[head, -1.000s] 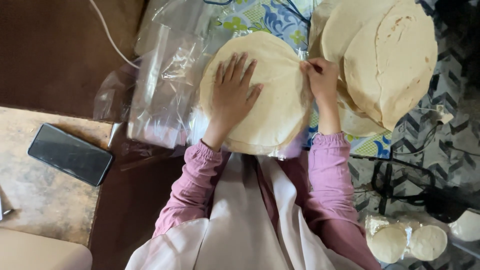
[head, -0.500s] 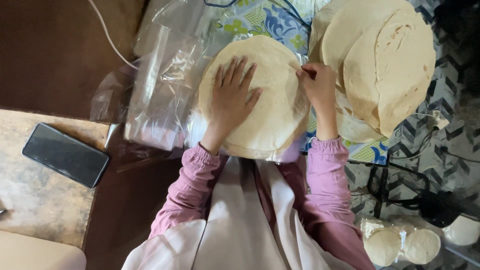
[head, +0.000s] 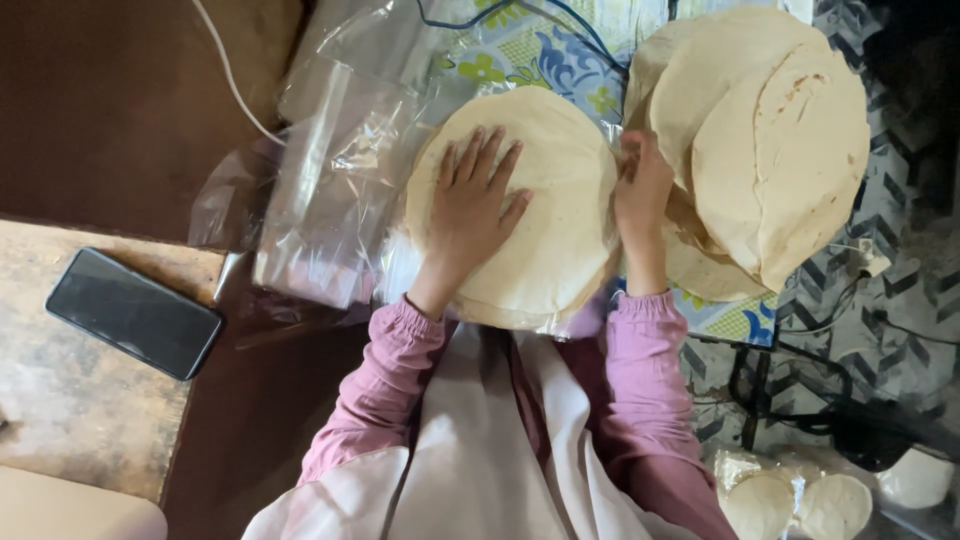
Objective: The person sorts through a stack of flatbread by hand and places groups of them into clear plastic bags.
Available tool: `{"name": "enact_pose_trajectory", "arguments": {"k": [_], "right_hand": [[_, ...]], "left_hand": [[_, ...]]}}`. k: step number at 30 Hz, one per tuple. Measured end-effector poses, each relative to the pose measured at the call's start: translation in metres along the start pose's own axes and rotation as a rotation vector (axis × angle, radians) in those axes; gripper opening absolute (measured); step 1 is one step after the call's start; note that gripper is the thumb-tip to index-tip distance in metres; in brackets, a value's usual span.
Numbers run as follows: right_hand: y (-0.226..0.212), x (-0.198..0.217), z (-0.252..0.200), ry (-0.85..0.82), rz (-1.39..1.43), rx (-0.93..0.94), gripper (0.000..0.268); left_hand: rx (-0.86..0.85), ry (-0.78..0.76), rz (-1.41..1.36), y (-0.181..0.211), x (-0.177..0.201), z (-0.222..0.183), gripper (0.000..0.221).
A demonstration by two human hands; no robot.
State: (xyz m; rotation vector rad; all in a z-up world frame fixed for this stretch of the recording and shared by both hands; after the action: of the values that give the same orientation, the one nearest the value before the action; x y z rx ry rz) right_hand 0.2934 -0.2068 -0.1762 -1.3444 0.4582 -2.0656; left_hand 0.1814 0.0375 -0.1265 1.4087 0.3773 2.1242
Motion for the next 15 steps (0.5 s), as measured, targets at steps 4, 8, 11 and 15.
{"name": "enact_pose_trajectory", "arguments": {"k": [4,8,11,15], "right_hand": [[-0.029,0.008,0.005,-0.194,-0.176,0.181,0.032],[-0.056,0.017,0.001,-0.247,-0.577,0.204,0.025],[-0.098,0.027,-0.01,-0.139,-0.556,0.345,0.042],[-0.101,-0.004,-0.03,-0.365,-0.4,0.263,0.051]], "left_hand": [[0.017,-0.017,0.019,-0.001,-0.003,-0.004,0.063],[0.054,-0.017,0.049,0.005,0.006,0.002,0.073],[0.115,-0.049,0.05,0.001,0.0,0.003,0.081],[0.073,-0.025,0.021,-0.002,-0.003,-0.001,0.078]]}}
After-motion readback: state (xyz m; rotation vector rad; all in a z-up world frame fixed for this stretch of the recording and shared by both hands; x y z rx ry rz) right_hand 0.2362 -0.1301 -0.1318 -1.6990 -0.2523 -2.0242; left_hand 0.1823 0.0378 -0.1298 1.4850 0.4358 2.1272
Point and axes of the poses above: each hand's wrist, its own z-axis towards the middle knuckle, its own x-axis out of the back of the hand, y = z × x, the point moved 4 cm from there along z, towards the middle knuckle, and after that the axes turned 12 degrees about -z, right-handed, at the moved point
